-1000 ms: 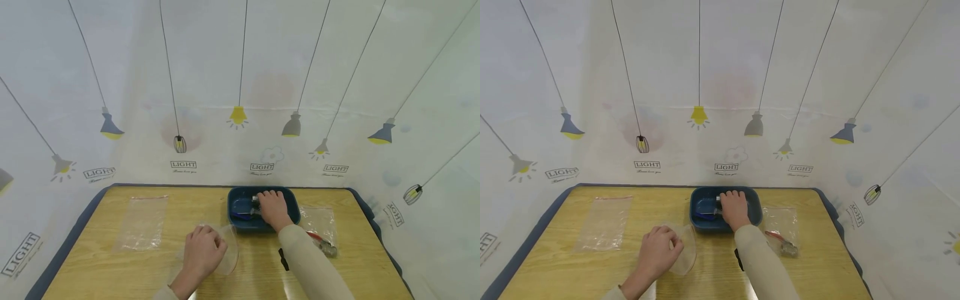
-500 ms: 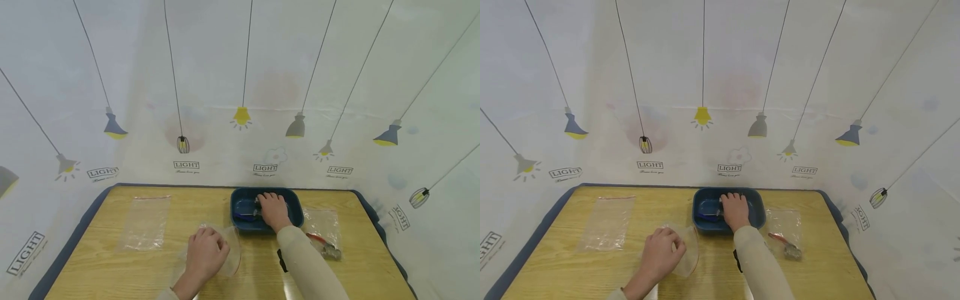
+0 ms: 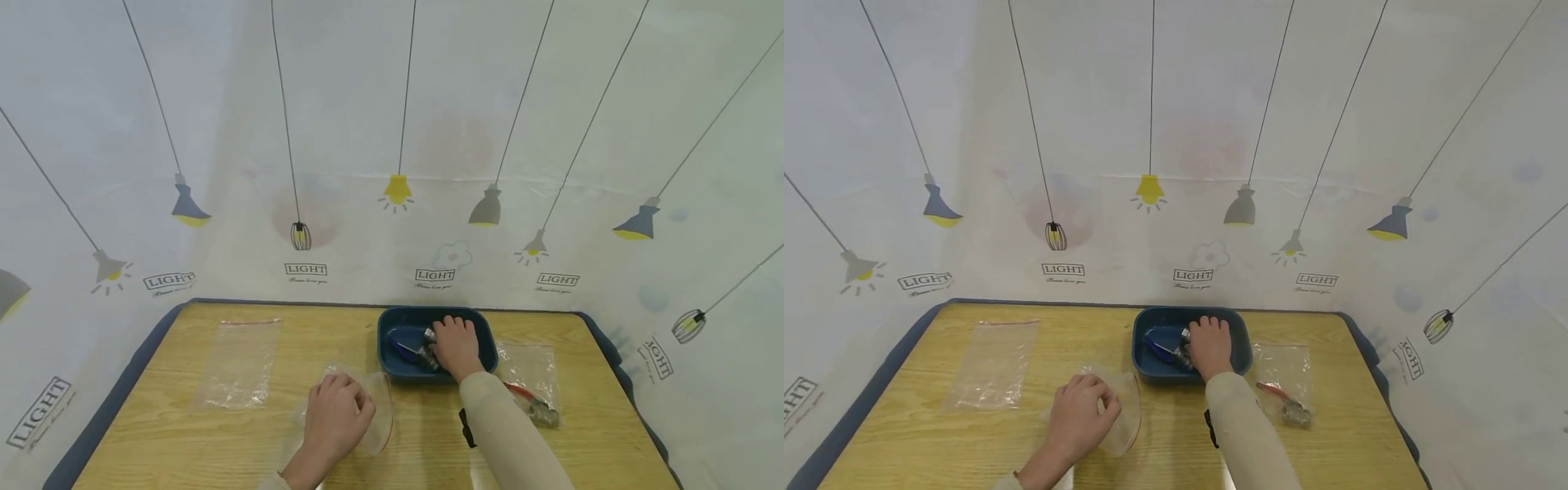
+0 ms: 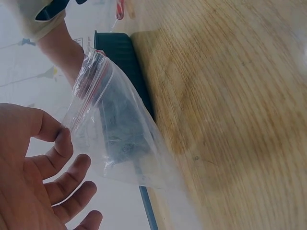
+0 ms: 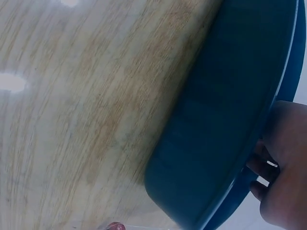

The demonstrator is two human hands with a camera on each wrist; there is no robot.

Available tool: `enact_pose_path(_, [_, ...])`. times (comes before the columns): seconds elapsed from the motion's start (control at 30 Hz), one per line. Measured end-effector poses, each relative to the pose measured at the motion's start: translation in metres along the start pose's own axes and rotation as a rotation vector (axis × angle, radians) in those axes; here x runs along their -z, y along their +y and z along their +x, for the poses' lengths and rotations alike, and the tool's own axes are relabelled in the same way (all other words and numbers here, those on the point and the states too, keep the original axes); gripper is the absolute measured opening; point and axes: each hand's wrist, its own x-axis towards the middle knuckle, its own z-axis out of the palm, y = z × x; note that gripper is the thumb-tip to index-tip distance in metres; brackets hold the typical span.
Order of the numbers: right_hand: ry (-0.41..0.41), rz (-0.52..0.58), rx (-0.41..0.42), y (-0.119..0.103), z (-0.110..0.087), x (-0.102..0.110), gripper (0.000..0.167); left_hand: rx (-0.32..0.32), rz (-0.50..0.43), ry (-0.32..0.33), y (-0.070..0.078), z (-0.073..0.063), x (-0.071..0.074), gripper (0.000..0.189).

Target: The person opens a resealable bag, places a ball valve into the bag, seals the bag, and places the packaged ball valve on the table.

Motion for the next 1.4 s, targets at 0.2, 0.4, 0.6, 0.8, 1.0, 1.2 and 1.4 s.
enact_pose_path(0.2, [-0.050, 0.043, -0.033, 0.000, 0.002, -0.003, 0.050, -0.006, 0.000, 0.006, 0.000, 0.000, 0.000, 0.028])
enact_pose_path(0.4, [-0.117, 0.049, -0.040, -0.004, 0.001, 0.002, 0.046, -0.018, 0.013, 0.012, -0.001, -0.001, -0.001, 0.029])
enact_pose_path(0.6, [-0.128, 0.032, -0.054, -0.005, -0.002, 0.003, 0.041, -0.040, 0.039, 0.027, -0.002, -0.001, -0.002, 0.032])
enact_pose_path(0.8, [-0.105, -0.025, -0.043, -0.003, -0.005, 0.004, 0.047, -0.084, 0.092, 0.055, -0.004, 0.000, -0.004, 0.033])
enact_pose_path(1.0, [-0.056, -0.026, -0.025, -0.001, -0.009, 0.005, 0.055, -0.131, 0.135, 0.103, -0.004, 0.000, -0.005, 0.033])
enact_pose_path(1.2, [0.033, -0.015, -0.005, 0.001, -0.017, 0.007, 0.052, -0.136, 0.151, 0.114, -0.005, 0.000, -0.007, 0.033])
enact_pose_path(1.4, [0.160, -0.038, 0.000, 0.005, -0.023, 0.007, 0.052, -0.120, 0.150, 0.094, -0.004, 0.001, -0.006, 0.031])
